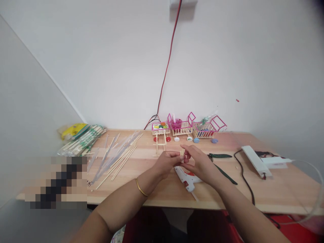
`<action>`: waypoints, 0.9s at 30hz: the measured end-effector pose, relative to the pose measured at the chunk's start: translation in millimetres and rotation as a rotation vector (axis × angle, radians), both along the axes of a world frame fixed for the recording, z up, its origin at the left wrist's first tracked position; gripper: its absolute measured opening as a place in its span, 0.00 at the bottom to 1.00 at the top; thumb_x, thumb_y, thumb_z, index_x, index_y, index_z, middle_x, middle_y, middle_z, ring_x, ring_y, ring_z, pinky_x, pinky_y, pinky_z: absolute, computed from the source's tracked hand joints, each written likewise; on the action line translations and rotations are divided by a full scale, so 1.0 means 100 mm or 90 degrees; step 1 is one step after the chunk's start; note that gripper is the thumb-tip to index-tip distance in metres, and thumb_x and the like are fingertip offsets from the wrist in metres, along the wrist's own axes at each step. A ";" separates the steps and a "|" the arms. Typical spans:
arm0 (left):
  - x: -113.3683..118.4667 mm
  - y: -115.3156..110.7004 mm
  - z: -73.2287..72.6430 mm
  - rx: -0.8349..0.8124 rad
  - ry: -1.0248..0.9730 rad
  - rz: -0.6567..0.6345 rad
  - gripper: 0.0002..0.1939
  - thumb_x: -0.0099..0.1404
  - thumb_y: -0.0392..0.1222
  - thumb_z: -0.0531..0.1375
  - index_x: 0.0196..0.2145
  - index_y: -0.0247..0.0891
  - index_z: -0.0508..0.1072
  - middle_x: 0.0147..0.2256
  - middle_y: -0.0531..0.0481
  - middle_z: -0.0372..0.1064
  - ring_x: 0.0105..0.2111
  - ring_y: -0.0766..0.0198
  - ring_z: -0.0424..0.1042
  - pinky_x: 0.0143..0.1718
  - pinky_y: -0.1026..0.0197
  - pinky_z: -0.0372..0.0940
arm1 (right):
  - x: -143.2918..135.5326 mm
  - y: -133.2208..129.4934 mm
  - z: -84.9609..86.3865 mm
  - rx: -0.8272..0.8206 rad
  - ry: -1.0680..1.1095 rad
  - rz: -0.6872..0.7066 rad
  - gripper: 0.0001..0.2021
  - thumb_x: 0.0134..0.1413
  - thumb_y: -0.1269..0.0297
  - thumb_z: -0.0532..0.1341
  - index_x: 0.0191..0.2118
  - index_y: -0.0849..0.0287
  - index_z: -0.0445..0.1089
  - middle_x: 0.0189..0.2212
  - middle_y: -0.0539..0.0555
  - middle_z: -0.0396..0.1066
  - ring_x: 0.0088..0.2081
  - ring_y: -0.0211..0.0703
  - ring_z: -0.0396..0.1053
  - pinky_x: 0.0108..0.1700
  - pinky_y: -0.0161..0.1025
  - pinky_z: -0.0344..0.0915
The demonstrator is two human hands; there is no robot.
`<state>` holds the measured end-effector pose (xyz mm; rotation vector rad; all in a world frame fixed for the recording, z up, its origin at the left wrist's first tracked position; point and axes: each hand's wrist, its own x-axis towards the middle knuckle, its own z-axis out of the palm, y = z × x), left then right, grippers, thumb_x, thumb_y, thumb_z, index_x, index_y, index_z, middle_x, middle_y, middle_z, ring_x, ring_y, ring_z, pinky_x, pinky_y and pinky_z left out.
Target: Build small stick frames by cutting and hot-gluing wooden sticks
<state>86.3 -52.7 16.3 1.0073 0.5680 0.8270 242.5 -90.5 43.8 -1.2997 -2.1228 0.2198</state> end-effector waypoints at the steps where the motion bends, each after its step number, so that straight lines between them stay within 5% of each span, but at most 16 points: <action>1: 0.00 0.00 0.00 -0.001 -0.005 -0.005 0.18 0.47 0.47 0.67 0.30 0.28 0.75 0.31 0.42 0.73 0.34 0.62 0.72 0.42 0.57 0.64 | 0.00 0.00 -0.02 0.009 -0.014 -0.004 0.25 0.50 0.64 0.61 0.54 0.57 0.58 0.36 0.57 0.66 0.38 0.47 0.65 0.41 0.47 0.64; 15: 0.02 0.00 -0.09 -0.002 -0.018 -0.039 0.21 0.48 0.49 0.67 0.33 0.27 0.76 0.30 0.43 0.73 0.31 0.63 0.72 0.43 0.56 0.64 | 0.02 0.01 -0.08 0.072 -0.086 0.026 0.23 0.52 0.70 0.57 0.55 0.56 0.56 0.37 0.57 0.67 0.41 0.48 0.65 0.44 0.48 0.62; 19: 0.00 0.01 -0.07 0.004 -0.003 -0.010 0.19 0.49 0.47 0.66 0.33 0.28 0.75 0.31 0.42 0.73 0.32 0.63 0.72 0.42 0.57 0.65 | 0.06 -0.01 0.01 0.018 -0.039 0.043 0.31 0.49 0.65 0.61 0.59 0.54 0.52 0.38 0.55 0.68 0.39 0.46 0.67 0.43 0.46 0.64; 21: -0.01 0.02 -0.06 0.004 0.006 0.012 0.18 0.49 0.46 0.66 0.32 0.28 0.75 0.31 0.41 0.73 0.34 0.62 0.72 0.41 0.58 0.65 | 0.17 -0.02 0.07 -0.030 -0.015 0.034 0.36 0.46 0.60 0.64 0.61 0.54 0.49 0.40 0.55 0.68 0.39 0.45 0.67 0.43 0.44 0.65; 23: -0.02 0.04 -0.04 -0.003 0.013 0.031 0.17 0.49 0.46 0.66 0.31 0.28 0.74 0.32 0.41 0.73 0.34 0.61 0.72 0.40 0.58 0.65 | 0.40 -0.01 0.07 -0.046 -0.026 -0.020 0.32 0.50 0.57 0.61 0.60 0.54 0.52 0.43 0.56 0.68 0.42 0.46 0.68 0.45 0.44 0.65; 27: -0.03 0.05 -0.02 -0.006 0.020 0.039 0.17 0.50 0.47 0.65 0.31 0.28 0.73 0.32 0.41 0.73 0.33 0.59 0.73 0.34 0.59 0.66 | 1.06 0.07 -0.11 -0.109 -0.173 -0.197 0.28 0.46 0.53 0.61 0.53 0.60 0.63 0.50 0.63 0.66 0.51 0.58 0.63 0.51 0.52 0.60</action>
